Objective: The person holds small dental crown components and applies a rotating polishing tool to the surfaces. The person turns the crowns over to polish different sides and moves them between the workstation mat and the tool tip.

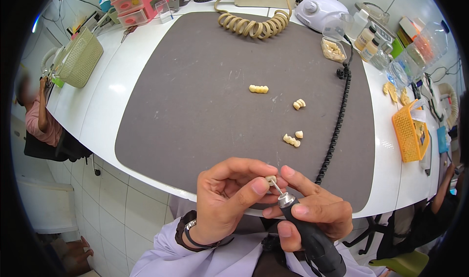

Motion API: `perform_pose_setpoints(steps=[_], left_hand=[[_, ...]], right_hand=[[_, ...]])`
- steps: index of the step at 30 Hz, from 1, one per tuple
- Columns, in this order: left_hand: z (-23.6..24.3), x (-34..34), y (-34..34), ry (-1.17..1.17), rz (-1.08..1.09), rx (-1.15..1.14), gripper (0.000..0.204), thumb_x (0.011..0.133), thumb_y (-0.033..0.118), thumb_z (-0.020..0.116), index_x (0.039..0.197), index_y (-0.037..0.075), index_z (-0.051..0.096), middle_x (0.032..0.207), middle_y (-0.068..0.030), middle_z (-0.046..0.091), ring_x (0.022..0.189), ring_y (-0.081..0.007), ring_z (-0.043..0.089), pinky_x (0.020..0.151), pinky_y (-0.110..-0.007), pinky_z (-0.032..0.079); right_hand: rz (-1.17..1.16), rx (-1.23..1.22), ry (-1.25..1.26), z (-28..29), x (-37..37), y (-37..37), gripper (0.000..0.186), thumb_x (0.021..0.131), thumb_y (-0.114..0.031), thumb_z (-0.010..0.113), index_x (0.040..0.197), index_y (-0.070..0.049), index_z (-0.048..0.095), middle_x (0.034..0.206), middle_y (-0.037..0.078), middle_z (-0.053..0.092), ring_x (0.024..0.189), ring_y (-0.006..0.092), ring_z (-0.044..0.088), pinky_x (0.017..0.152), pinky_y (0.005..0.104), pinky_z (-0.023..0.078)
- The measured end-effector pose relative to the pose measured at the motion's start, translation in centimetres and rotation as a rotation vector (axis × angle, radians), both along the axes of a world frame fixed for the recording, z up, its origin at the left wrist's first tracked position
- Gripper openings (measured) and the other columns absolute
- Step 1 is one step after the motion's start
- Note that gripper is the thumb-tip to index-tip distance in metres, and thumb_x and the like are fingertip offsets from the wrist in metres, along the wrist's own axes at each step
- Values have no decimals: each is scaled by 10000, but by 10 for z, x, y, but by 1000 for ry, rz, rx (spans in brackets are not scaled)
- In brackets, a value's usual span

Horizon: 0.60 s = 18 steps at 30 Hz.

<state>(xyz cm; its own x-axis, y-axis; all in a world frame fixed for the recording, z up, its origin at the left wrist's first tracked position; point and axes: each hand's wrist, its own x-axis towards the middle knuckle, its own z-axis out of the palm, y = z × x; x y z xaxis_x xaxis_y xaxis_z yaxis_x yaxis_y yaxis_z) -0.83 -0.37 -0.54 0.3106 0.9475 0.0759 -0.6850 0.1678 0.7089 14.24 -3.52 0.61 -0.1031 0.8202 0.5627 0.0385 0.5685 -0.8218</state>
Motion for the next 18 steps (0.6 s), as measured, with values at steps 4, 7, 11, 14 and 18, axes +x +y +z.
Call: perform_pose_setpoints(steps=[4, 7, 11, 14, 18], left_hand=[[0, 0, 0, 15, 11, -6, 198, 885, 38, 582, 1049, -73, 574, 976, -190, 642, 934, -227, 650, 790, -314, 570], [0, 0, 0, 11, 8, -4, 198, 884, 38, 582, 1048, -73, 574, 969, -190, 644, 938, -229, 650, 792, -315, 570], [0, 0, 0, 12, 5, 7, 197, 884, 39, 583, 1047, -73, 576, 965, -189, 645, 937, -229, 650, 792, -315, 571], [0, 0, 0, 13, 8, 1, 195, 884, 37, 583, 1046, -72, 576, 967, -188, 645, 934, -226, 650, 791, -314, 570], [0, 0, -1, 2, 11, -4, 188, 881, 27, 582, 1042, -70, 578, 970, -186, 645, 931, -222, 650, 789, -312, 570]], right_hand=[[-5, -11, -3, 0, 0, 0, 320, 777, 0, 677, 995, 5, 444, 828, 271, 619, 1080, 395, 560, 744, 394, 583], [-22, 10, -16, -1, -1, 0, 321, 776, -1, 677, 996, 3, 444, 800, 266, 622, 1056, 392, 576, 753, 397, 578], [-27, 25, 7, -2, -1, 2, 325, 759, 11, 686, 994, -5, 463, 765, 241, 632, 1021, 382, 599, 761, 397, 571], [-87, -25, 120, -3, -6, -1, 350, 701, 52, 727, 988, -33, 545, 720, 144, 666, 972, 359, 632, 794, 400, 550], [-117, -33, 144, -2, -9, -1, 358, 686, 66, 734, 986, -36, 565, 707, 118, 673, 958, 357, 640, 799, 404, 545]])
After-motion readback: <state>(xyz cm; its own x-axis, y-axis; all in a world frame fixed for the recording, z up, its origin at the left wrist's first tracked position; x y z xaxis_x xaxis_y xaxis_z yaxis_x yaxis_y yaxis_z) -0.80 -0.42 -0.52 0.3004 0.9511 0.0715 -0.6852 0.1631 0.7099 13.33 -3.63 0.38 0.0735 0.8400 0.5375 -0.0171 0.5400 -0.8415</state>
